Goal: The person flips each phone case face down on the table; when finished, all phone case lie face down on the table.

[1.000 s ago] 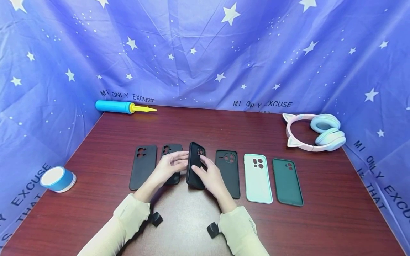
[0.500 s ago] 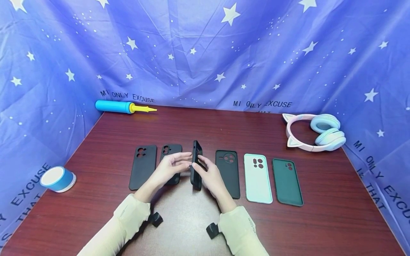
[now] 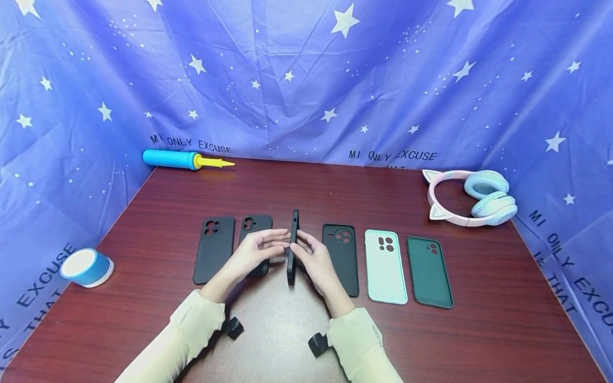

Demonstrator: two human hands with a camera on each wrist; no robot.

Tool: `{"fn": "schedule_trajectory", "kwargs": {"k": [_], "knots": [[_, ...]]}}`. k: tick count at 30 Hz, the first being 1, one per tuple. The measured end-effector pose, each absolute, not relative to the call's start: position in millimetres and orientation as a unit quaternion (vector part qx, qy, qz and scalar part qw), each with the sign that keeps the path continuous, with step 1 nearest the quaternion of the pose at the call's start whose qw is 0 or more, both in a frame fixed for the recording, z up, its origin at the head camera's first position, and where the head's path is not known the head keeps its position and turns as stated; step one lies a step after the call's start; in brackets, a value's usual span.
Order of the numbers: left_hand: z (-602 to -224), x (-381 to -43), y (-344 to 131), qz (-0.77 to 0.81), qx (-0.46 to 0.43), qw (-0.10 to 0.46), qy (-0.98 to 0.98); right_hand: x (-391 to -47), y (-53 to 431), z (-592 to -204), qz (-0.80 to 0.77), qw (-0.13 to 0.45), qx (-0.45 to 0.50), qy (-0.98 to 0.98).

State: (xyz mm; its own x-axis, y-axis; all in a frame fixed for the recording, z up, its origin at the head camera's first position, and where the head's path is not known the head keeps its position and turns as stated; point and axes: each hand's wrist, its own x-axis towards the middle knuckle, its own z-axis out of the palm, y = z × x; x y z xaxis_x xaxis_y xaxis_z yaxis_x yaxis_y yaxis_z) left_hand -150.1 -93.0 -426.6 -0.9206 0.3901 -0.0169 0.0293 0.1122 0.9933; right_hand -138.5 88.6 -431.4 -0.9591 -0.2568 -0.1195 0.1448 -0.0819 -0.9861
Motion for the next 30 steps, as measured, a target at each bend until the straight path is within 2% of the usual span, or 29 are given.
{"fn": "schedule_trajectory", "kwargs": {"k": [9,18,30], "knots": [[-424.6,-149.0,-91.8,0.644,0.106,0.161,0.740,-137.9,91.5,-432.2,-0.760,0.136,-0.050,0.633],[-424.4,-147.2,-89.4,0.622,0.072,0.159,0.764,-139.2,94.9,-434.5,-0.778,0.134,-0.059,0.611],[-422.9,-146.8,-90.0,0.610,0.045,0.166,0.774,-146.1,104.9,-438.6,-0.737,0.140,-0.054,0.659]]}}
